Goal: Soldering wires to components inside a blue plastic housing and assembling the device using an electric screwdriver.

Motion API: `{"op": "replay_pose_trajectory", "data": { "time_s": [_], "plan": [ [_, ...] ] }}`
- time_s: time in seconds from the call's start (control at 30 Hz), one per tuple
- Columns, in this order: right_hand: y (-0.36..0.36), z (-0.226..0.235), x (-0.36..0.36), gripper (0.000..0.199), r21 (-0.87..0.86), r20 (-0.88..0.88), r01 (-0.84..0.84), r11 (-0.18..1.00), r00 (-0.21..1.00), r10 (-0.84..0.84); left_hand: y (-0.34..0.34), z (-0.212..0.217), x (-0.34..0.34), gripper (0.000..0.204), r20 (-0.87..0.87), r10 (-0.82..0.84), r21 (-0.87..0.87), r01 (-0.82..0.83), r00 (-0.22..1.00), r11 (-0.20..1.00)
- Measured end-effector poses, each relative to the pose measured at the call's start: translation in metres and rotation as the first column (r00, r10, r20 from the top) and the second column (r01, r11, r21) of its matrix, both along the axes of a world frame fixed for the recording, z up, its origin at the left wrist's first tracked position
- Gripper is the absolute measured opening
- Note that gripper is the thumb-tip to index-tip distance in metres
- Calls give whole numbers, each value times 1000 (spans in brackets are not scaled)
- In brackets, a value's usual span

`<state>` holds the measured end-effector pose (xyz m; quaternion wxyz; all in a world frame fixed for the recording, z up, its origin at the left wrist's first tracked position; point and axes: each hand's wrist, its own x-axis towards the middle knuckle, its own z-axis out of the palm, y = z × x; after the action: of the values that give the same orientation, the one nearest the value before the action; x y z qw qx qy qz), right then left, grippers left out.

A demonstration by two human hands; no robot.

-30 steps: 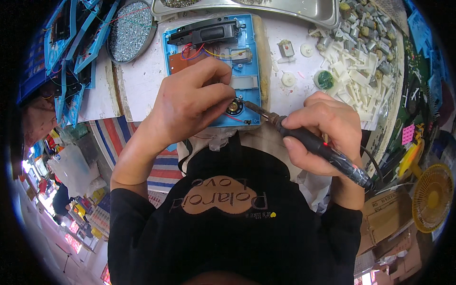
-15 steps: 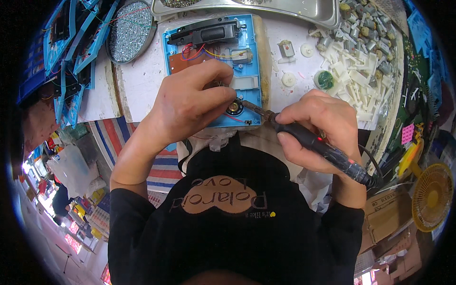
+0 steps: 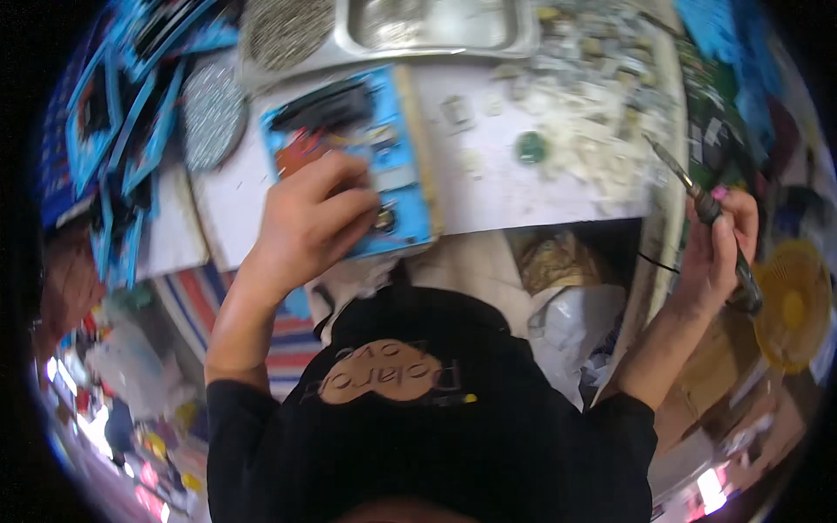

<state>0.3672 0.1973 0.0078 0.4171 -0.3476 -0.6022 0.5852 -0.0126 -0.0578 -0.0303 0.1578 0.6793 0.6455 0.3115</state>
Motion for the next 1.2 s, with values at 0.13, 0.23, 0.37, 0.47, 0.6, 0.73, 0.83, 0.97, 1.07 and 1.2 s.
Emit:
{"op": "replay_pose_trajectory", "data": {
  "time_s": [0.13, 0.23, 0.37, 0.47, 0.6, 0.73, 0.83, 0.97, 1.07, 1.2],
  "plan": [
    [47, 9, 73, 18, 89, -103, 264, 960, 962, -254, -2, 1, 7, 20, -50, 43, 3, -43, 998, 999],
    [65, 27, 104, 12, 204, -86, 515, 833, 857, -509, -1, 4, 9, 22, -45, 44, -25, -45, 998, 999],
    [89, 32, 94, 7, 350, -17, 684, 641, 688, -725, 4, 7, 11, 21, -40, 42, -43, -43, 998, 998],
    [126, 19, 98, 7, 383, 116, 619, 686, 705, -700, -2, -4, 5, 20, -49, 33, -10, -34, 998, 999],
    [179, -28, 145, 20, 12, 208, 520, 854, 834, -511, -3, 1, -1, 16, -55, -12, 37, 14, 998, 999],
    [141, -31, 115, 36, -442, -164, 317, 839, 891, -423, -16, 0, -7, 25, 11, 15, 54, -16, 1000, 998],
    [87, -41, 88, 43, -457, -372, -9, 889, 910, -182, -25, 1, -9, 35, 76, 78, 65, -83, 994, 994],
    [-32, -51, -53, 33, -84, 147, 153, 985, 979, -140, -25, 3, -5, 37, 30, 67, 54, -69, 997, 996],
    [-87, -42, -142, 21, 162, 383, -276, 947, 902, 198, -25, 0, -4, 36, -48, 27, 36, -25, 998, 999],
    [-95, -41, -220, 15, 492, 537, -510, 706, 816, 215, -24, -6, -3, 36, 107, 97, 115, -109, 990, 987]
  ]
}}
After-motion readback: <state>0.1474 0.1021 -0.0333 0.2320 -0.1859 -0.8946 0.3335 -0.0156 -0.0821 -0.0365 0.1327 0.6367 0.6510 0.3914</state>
